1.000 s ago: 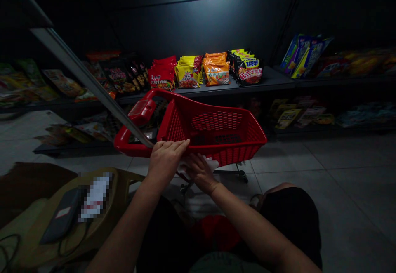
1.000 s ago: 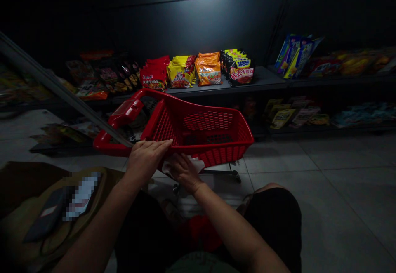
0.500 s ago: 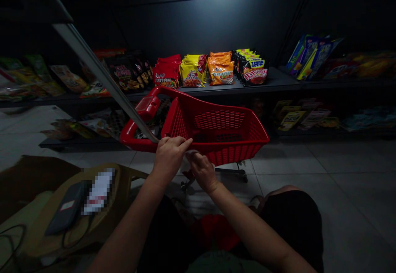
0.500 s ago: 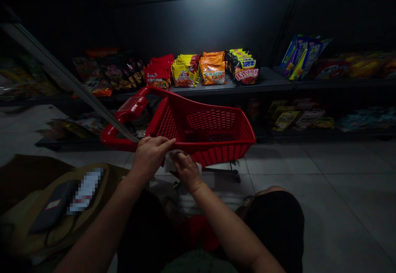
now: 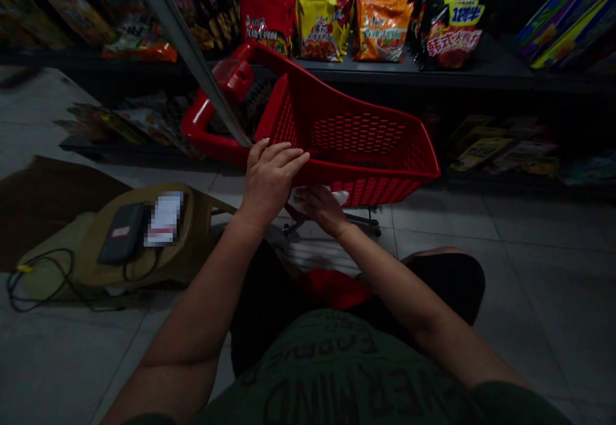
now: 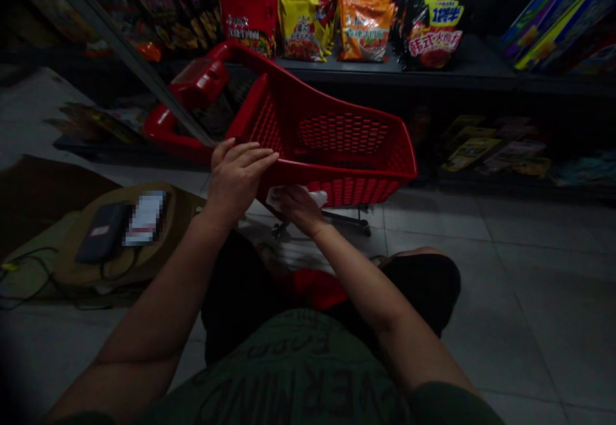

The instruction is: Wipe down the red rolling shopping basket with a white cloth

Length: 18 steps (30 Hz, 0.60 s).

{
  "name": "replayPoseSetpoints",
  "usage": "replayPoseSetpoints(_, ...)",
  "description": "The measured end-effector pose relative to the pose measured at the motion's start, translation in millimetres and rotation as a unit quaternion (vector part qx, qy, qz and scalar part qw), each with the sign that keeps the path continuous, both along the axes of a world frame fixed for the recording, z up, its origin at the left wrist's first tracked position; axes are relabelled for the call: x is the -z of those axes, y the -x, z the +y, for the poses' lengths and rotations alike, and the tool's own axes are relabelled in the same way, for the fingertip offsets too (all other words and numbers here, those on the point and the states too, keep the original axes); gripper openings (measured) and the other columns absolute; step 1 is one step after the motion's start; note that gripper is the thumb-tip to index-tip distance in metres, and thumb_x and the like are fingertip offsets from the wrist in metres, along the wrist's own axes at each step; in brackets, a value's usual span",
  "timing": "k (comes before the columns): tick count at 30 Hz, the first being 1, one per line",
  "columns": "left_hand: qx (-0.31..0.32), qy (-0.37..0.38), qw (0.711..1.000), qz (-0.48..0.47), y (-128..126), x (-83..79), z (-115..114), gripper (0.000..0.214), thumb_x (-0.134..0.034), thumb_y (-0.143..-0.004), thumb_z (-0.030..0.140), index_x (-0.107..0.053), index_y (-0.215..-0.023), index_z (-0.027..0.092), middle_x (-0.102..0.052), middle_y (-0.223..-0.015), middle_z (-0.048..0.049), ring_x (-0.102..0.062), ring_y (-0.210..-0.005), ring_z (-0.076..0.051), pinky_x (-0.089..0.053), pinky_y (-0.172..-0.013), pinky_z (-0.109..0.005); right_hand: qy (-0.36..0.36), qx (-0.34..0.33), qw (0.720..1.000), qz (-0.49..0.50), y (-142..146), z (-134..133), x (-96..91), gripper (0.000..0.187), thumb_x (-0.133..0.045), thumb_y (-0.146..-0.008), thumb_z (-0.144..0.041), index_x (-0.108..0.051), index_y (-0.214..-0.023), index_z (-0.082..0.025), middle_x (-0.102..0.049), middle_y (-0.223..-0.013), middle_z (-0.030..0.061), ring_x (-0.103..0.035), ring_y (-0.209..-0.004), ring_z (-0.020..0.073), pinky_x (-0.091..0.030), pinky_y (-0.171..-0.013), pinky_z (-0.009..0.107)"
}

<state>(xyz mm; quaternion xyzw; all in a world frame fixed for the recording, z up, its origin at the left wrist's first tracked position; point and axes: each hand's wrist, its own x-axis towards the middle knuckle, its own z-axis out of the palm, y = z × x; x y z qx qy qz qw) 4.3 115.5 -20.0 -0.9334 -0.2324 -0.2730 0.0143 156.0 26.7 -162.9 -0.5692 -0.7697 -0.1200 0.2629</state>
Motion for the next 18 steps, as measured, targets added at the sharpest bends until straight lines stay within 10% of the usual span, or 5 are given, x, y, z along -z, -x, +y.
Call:
replayPoseSetpoints(7,0.004,0.015,1.000,-0.002,-2,1.1,-3,0.034,-0.050,-0.101,0.028,-0.062,-0.133,0.033,-0.069,-0.130,0.0008,-0.055,-0.124,-0.022,-0.029,-0.114,-0.047,-0.039,0.148,0.984,0.094,-10,-12,-13.3,0.039,-0.053,-0.101,-0.020,-0.062,-0.135,-0.037,-0.060,-0.137,0.0024,-0.048,-0.127,0.0253,-0.035,-0.115,0.044)
replayPoseSetpoints(12,0.001,-0.006,1.000,0.007,1,-5.0,-5,0.038,-0.054,-0.097,0.023,-0.062,-0.133,0.033,-0.070,-0.130,-0.0011,-0.057,-0.121,-0.024,-0.031,-0.109,-0.046,-0.041,0.081,0.995,0.030,22,8,-9.5,0.039,-0.056,-0.098,-0.022,-0.062,-0.135,-0.032,-0.060,-0.140,0.0038,-0.051,-0.125,0.0262,-0.041,-0.111,0.045)
replayPoseSetpoints(18,0.003,-0.025,0.999,0.024,2,-10.4,-1,0.040,-0.052,-0.098,0.021,-0.062,-0.134,0.034,-0.070,-0.130,-0.0007,-0.060,-0.118,-0.024,-0.035,-0.104,-0.045,-0.105,0.111,0.988,0.016,-27,-24,-11.6,0.037,-0.057,-0.098,-0.018,-0.065,-0.131,-0.034,-0.068,-0.130,0.0007,-0.054,-0.123,0.0208,-0.040,-0.111,0.040)
